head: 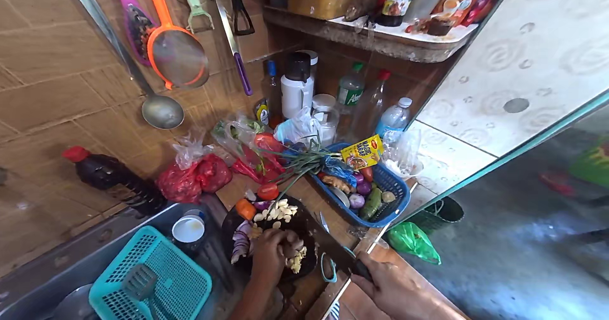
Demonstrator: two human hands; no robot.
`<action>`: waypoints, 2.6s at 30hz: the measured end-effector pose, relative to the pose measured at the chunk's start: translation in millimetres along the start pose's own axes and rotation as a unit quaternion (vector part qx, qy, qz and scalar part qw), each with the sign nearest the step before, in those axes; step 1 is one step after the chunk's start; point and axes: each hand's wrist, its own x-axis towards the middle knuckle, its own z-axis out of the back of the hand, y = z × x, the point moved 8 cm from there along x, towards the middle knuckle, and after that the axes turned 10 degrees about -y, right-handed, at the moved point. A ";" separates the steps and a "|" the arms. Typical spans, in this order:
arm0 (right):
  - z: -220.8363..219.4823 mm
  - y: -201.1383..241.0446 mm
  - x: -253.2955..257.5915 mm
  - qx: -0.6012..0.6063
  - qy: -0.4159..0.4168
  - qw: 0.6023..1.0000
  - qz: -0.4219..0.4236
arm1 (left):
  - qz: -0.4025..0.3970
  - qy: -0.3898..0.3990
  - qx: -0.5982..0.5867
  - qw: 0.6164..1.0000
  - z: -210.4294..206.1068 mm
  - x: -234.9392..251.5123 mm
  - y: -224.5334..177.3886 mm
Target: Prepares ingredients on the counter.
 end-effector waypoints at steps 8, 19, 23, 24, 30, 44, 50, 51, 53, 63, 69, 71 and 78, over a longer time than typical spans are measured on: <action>-7.4 5.3 -7.3 -0.005 0.009 1.000 0.019 | -0.077 -0.212 -0.043 0.973 14.5 -43.8 -13.1; -17.1 -10.4 -27.8 0.272 0.122 0.954 0.040 | -0.120 -0.096 0.163 0.975 -38.7 -56.1 -22.9; -4.3 -12.9 -41.0 0.214 0.068 0.971 0.077 | -0.052 -0.055 0.193 0.978 -30.3 -59.5 -8.2; 2.1 -10.1 -44.5 0.171 0.031 0.979 0.104 | -0.052 -0.088 0.188 0.977 -23.3 -60.7 -8.6; 15.1 23.7 -68.3 -0.081 -0.198 0.945 0.248 | -0.091 -0.289 0.143 0.942 36.1 -75.2 -44.2; 28.5 -3.0 -104.6 -0.196 -0.298 0.882 0.309 | -0.131 -0.094 0.248 0.955 3.1 -63.3 -25.5; 25.6 -15.9 -109.8 -0.148 -0.339 0.870 0.326 | 0.238 0.104 -0.176 0.949 28.2 -58.1 -34.7; 23.4 -16.7 -104.7 -0.142 -0.349 0.863 0.335 | 0.280 0.095 -0.288 0.911 36.0 -57.7 -35.8; 24.0 -21.1 -95.6 -0.141 -0.368 0.856 0.335 | 0.244 0.077 -0.353 0.900 64.9 -46.3 -30.9; -19.8 -36.8 4.5 0.078 -0.211 0.973 0.049 | 0.234 -0.519 0.009 0.822 389.0 -27.2 110.5; -37.9 -12.9 63.8 -0.008 -0.202 0.976 -0.077 | 0.263 -0.471 0.098 0.836 440.0 22.6 180.3; -36.2 -9.9 75.9 -0.009 -0.208 0.975 -0.073 | 0.226 -0.432 0.112 0.866 418.4 33.8 150.4; -11.3 -32.1 33.1 0.077 -0.349 0.933 0.036 | 0.322 -0.370 -0.049 0.870 374.7 18.4 210.3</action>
